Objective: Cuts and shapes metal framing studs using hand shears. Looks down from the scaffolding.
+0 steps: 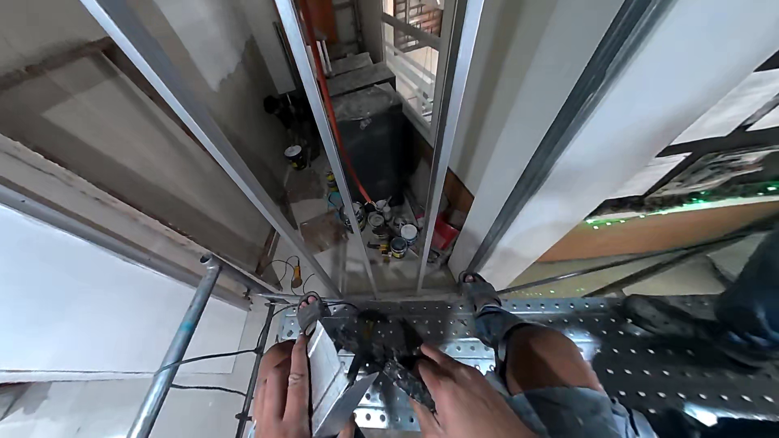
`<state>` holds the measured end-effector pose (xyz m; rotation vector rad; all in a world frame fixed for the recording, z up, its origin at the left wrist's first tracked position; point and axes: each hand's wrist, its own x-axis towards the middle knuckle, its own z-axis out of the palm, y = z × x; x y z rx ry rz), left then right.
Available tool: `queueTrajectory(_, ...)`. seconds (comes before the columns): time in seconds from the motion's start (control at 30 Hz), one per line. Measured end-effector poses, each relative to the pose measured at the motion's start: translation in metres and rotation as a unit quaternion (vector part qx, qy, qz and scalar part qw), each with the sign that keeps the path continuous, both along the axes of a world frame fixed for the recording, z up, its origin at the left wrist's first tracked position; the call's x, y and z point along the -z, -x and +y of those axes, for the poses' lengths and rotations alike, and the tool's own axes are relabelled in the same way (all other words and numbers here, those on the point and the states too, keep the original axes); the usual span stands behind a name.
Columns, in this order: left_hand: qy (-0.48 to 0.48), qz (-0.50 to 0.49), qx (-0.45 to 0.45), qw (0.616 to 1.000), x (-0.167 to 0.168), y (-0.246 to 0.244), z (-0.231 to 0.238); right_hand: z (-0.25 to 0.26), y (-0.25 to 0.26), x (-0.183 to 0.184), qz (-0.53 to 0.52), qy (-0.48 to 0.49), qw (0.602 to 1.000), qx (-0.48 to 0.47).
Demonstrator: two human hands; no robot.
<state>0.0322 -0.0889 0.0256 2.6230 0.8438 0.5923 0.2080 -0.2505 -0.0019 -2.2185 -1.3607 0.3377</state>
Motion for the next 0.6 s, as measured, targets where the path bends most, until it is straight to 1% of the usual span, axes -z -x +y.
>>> queueTrajectory(0.07, 0.079, 0.014, 0.063, 0.995, -0.019, 0.006, 0.012, 0.004, -0.015, 0.037, -0.109, -0.115, 0.987, -0.006)
queueTrajectory(0.1, 0.121, 0.019, 0.096, 0.988, -0.026, 0.009, 0.019, 0.007, -0.023, 0.053, -0.142, -0.156, 0.977, -0.014)
queueTrajectory(0.13, 0.145, 0.020, 0.116, 0.982, -0.030, 0.010, 0.025, 0.010, -0.027, 0.060, -0.152, -0.172, 0.973, -0.020)
queueTrajectory(0.2, 0.148, 0.018, 0.111, 0.983, -0.029, 0.011, 0.031, 0.014, -0.026, 0.056, -0.129, -0.145, 0.981, -0.024)
queueTrajectory(0.3, 0.144, 0.016, 0.062, 0.988, -0.024, 0.009, 0.027, 0.013, -0.015, 0.029, -0.048, -0.058, 0.997, -0.022)
queueTrajectory(0.37, 0.133, 0.022, 0.049, 0.990, -0.022, 0.007, 0.025, 0.009, -0.011, 0.017, -0.019, -0.024, 0.999, -0.021)
queueTrajectory(0.5, 0.103, 0.045, 0.040, 0.993, -0.015, 0.006, 0.022, 0.005, -0.014, 0.023, -0.038, -0.030, 0.999, -0.007)
queueTrajectory(0.6, 0.089, 0.048, 0.039, 0.994, -0.011, 0.006, 0.022, 0.004, -0.019, 0.030, -0.092, -0.059, 0.994, -0.005)
